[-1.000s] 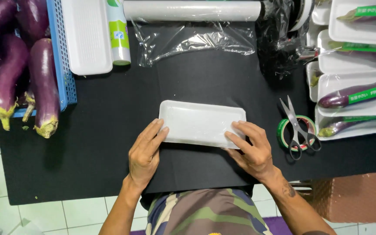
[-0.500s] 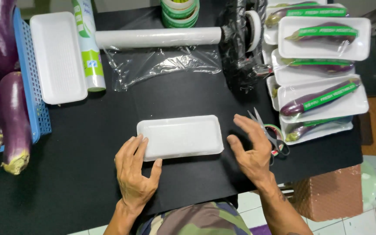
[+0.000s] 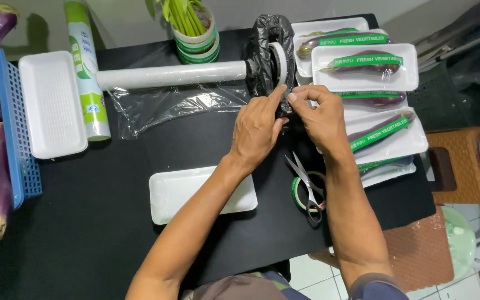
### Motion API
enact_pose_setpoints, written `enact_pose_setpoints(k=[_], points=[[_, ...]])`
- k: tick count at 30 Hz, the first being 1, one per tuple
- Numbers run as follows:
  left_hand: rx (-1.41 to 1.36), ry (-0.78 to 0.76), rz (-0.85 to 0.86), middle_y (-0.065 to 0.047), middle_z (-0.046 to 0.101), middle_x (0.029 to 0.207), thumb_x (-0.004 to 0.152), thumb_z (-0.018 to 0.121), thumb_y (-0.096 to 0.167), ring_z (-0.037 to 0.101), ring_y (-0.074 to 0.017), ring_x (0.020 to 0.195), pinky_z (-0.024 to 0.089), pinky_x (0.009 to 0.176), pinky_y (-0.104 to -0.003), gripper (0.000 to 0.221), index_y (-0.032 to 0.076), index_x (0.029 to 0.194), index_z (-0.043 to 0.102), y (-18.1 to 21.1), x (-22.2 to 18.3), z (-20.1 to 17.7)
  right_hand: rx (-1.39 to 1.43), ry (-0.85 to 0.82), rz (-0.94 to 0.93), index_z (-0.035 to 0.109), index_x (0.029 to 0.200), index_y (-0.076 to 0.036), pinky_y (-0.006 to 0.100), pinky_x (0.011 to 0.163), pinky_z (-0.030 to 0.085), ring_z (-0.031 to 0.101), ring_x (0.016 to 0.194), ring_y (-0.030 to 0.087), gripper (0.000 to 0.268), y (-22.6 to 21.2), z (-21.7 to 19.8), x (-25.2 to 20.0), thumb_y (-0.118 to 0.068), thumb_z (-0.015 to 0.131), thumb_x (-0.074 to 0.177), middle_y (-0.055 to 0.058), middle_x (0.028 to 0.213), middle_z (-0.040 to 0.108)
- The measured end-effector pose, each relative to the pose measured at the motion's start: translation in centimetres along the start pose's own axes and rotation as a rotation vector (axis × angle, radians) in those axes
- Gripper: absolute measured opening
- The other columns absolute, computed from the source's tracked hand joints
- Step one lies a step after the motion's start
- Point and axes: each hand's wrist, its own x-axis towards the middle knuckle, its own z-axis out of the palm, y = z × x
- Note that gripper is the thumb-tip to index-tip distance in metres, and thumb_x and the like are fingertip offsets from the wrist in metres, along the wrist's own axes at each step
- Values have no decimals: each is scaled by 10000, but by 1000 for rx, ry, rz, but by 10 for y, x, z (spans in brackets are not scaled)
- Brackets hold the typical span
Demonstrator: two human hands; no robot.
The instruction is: The person places an eggplant into a white tray, wraps it with plastic film from a roll, and then secures a green tape label around the center of the wrapped eggplant using scissors.
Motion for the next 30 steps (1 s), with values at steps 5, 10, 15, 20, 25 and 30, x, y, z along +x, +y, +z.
enact_pose_setpoints(k=[5,10,15,20,25,30], points=[[53,3,13,-69,707,1032,920,771,213,678,-257,1042,553,837,-395,732,155,1557,414,3,1,-3,189,118,-26,745,905,-90,287,838,577,694,1004,138,157,-28,-1,-28,-219,749,995,76,1219,672],[30,4,-4,-67,731,1009,880,799,233,700,-261,1005,575,824,-412,730,167,1524,463,8,7,-17,29,180,-101,742,914,-39,421,914,529,691,1098,348,203,-22,6,-62,-221,745,1003,173,1259,625],[-79,9,-178,-62,733,892,843,797,400,712,-318,850,561,693,-502,572,154,1326,612,19,28,-19,-126,274,-220,723,866,-78,355,849,516,691,955,313,152,-2,21,-60,-158,736,994,99,1101,679],[-122,-52,-278,-59,739,859,804,829,362,721,-321,856,572,696,-539,555,154,1278,629,29,35,-30,-177,317,-293,687,802,-74,353,735,523,675,819,317,188,-10,21,-54,-85,723,987,91,948,664],[-130,-92,-322,-68,746,855,796,832,360,726,-337,861,567,692,-563,572,154,1281,610,32,37,-31,-250,304,-363,665,769,-93,345,707,528,670,804,307,202,-11,16,-51,-56,713,962,62,877,652],[-134,-123,-355,-54,749,896,833,805,366,717,-322,908,574,733,-568,555,149,1292,582,33,37,-30,-369,200,-413,667,798,-63,445,705,523,659,833,387,169,-3,5,-47,-67,742,949,138,886,659]])
